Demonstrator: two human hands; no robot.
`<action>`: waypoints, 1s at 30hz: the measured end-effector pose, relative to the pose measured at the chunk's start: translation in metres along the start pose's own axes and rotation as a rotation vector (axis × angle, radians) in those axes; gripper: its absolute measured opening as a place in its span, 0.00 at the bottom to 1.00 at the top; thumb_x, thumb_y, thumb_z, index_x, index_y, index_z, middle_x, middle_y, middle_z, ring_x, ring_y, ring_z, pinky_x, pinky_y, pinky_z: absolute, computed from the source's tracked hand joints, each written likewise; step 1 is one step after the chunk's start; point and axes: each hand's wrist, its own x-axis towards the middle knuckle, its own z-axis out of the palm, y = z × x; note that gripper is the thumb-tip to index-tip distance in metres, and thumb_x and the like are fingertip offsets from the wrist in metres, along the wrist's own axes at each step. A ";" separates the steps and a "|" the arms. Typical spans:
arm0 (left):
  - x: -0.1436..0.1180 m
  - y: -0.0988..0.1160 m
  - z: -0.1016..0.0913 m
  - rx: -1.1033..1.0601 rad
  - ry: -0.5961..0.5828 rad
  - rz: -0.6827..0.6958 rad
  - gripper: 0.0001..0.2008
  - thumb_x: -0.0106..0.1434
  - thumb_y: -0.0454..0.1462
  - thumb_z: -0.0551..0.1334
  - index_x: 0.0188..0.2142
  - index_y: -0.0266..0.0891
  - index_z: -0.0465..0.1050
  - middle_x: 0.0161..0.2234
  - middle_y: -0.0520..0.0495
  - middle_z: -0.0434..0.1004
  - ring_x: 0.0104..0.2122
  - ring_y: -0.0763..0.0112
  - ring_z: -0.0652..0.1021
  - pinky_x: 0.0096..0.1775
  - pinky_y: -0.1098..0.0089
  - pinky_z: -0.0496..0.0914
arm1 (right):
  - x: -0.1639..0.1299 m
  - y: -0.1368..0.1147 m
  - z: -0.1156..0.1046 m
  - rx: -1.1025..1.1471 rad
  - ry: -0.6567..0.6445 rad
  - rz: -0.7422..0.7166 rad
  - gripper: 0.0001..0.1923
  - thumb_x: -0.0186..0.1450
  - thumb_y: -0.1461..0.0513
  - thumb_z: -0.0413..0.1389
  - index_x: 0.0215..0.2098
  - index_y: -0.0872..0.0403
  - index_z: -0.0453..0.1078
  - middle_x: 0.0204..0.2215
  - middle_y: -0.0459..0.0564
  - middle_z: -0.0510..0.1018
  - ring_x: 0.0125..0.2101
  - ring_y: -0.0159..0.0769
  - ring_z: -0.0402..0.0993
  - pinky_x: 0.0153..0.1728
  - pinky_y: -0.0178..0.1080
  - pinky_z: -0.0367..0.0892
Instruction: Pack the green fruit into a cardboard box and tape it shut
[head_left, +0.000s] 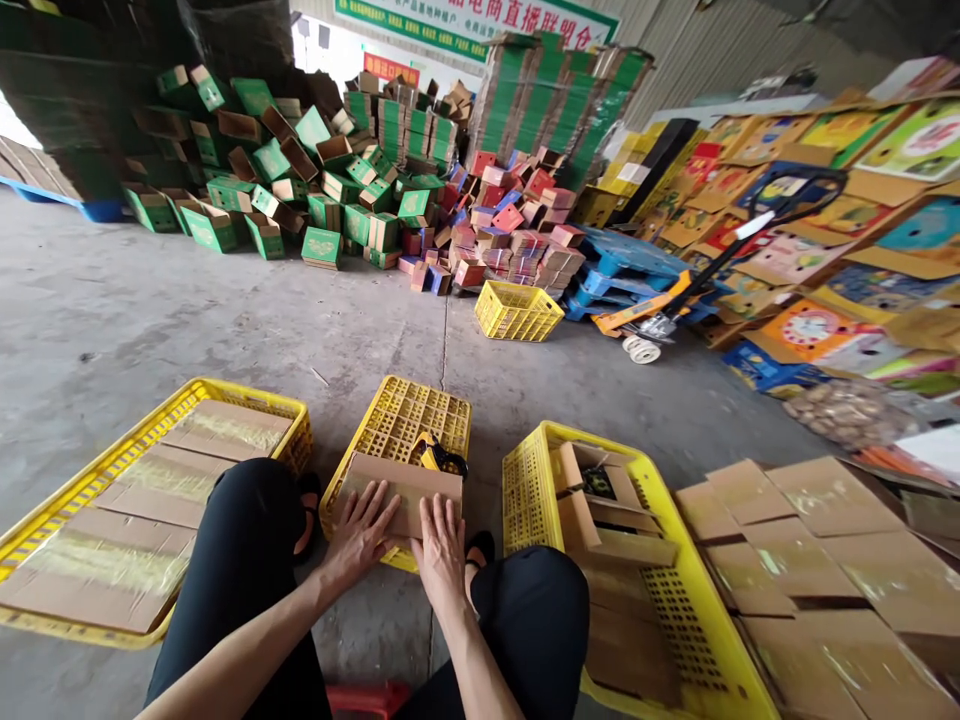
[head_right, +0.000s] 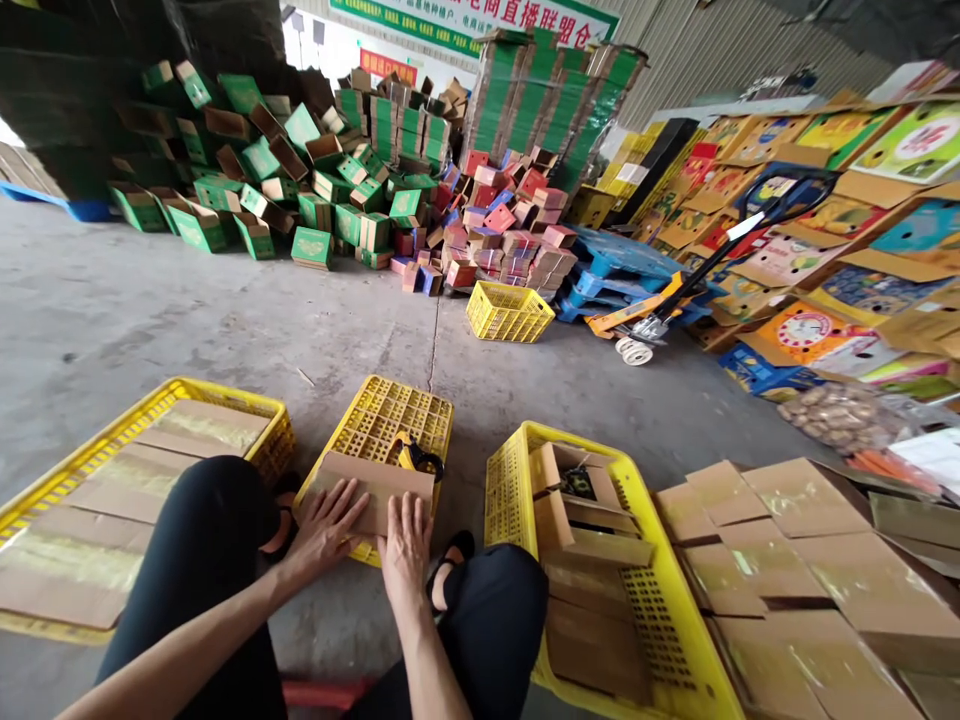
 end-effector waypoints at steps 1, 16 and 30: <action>0.000 0.000 0.000 0.024 0.011 -0.004 0.30 0.75 0.45 0.58 0.74 0.47 0.59 0.75 0.40 0.55 0.73 0.47 0.59 0.70 0.46 0.51 | 0.001 0.000 0.000 -0.010 0.016 0.002 0.33 0.74 0.58 0.55 0.75 0.49 0.57 0.75 0.56 0.57 0.73 0.58 0.53 0.68 0.62 0.57; -0.008 0.012 -0.003 -0.073 -0.051 0.049 0.32 0.73 0.43 0.58 0.73 0.42 0.58 0.70 0.36 0.64 0.65 0.48 0.67 0.63 0.51 0.61 | -0.016 -0.012 -0.008 0.063 0.190 -0.096 0.33 0.73 0.61 0.52 0.75 0.53 0.58 0.68 0.59 0.69 0.65 0.52 0.66 0.66 0.54 0.64; -0.010 -0.014 -0.003 -0.032 0.053 0.006 0.41 0.69 0.53 0.62 0.75 0.39 0.56 0.69 0.31 0.63 0.65 0.40 0.65 0.63 0.46 0.62 | -0.008 -0.002 -0.022 0.069 0.290 -0.004 0.25 0.78 0.52 0.47 0.64 0.58 0.70 0.56 0.64 0.76 0.56 0.53 0.73 0.57 0.52 0.73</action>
